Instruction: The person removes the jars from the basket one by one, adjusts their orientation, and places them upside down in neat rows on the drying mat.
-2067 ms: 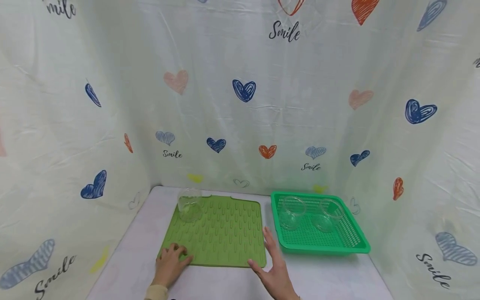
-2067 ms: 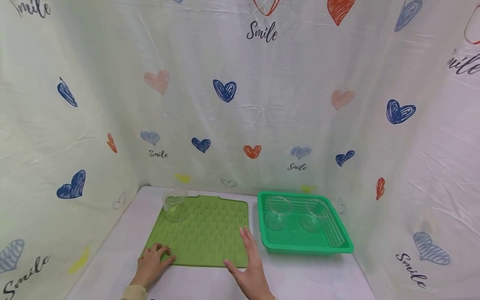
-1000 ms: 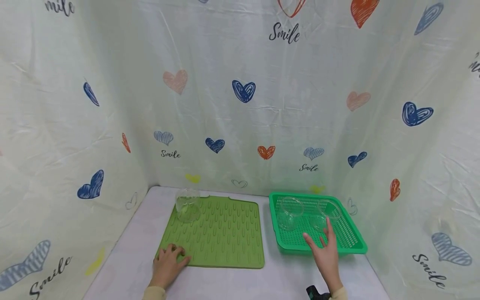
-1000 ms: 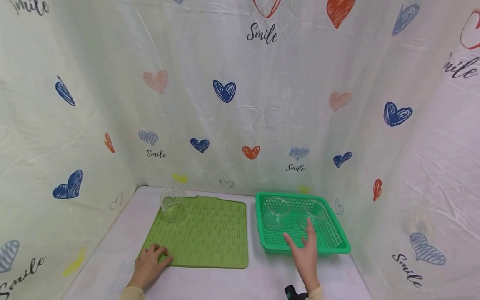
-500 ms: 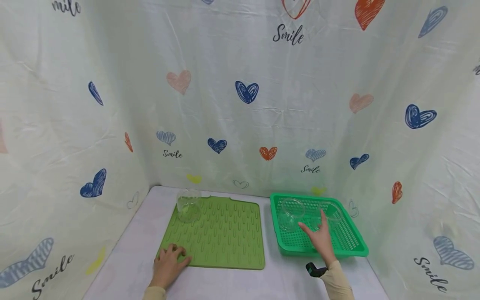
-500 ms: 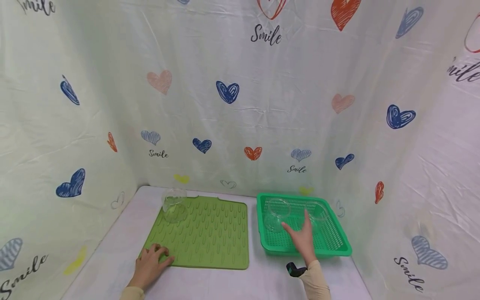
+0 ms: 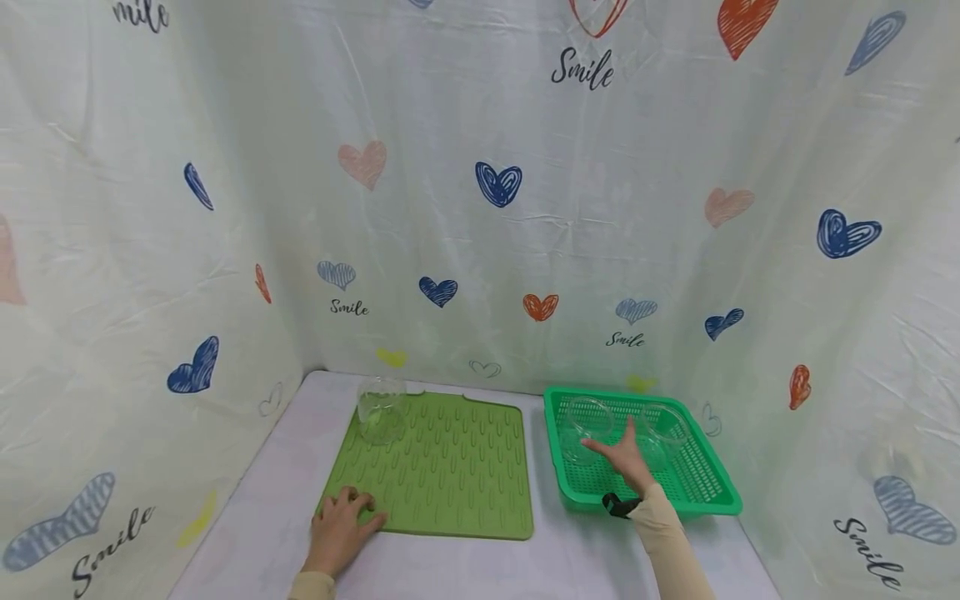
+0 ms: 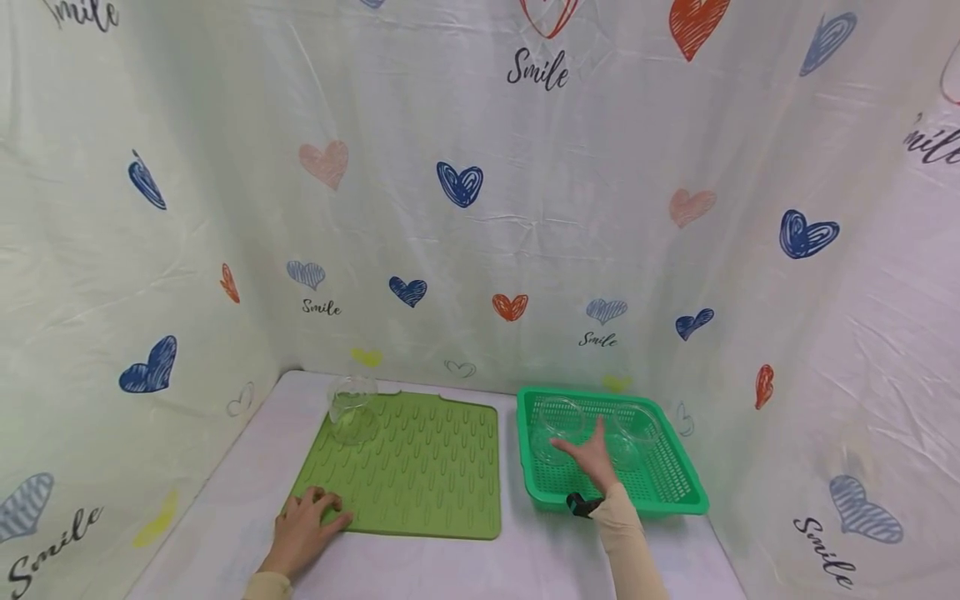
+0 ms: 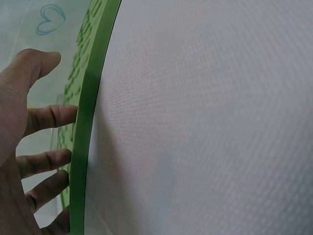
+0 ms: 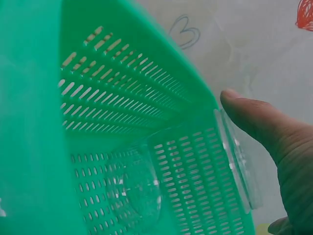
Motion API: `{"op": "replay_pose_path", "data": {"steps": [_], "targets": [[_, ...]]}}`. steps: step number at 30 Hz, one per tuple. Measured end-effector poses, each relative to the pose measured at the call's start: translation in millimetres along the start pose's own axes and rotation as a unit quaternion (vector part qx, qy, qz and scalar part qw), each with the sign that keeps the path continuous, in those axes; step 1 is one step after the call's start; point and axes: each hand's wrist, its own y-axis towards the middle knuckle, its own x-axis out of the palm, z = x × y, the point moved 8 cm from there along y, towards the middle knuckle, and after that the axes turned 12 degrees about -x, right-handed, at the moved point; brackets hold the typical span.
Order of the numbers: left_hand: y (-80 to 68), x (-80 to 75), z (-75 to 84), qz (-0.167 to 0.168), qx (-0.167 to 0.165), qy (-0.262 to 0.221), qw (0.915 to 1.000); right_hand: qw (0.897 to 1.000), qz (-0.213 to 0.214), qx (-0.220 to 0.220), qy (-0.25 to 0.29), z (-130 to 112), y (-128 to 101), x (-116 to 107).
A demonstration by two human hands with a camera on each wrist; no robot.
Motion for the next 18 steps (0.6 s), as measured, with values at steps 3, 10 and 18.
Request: {"op": "replay_pose_path", "data": {"steps": [3,10,18], "targets": [[0.0,0.4,-0.9,-0.003,-0.004,0.0,1.0,1.0,-0.021,0.012,0.018,5.8,5.7,6.6],[0.6,4.0,-2.9,-0.007,-0.01,0.002,0.9999,0.998,-0.042,0.019,0.041,14.6,17.0,16.8],[2.6,6.4,-6.1,-0.002,-0.015,0.0,0.9999,0.999,-0.043,0.013,0.031,16.1,27.0,18.8]]}}
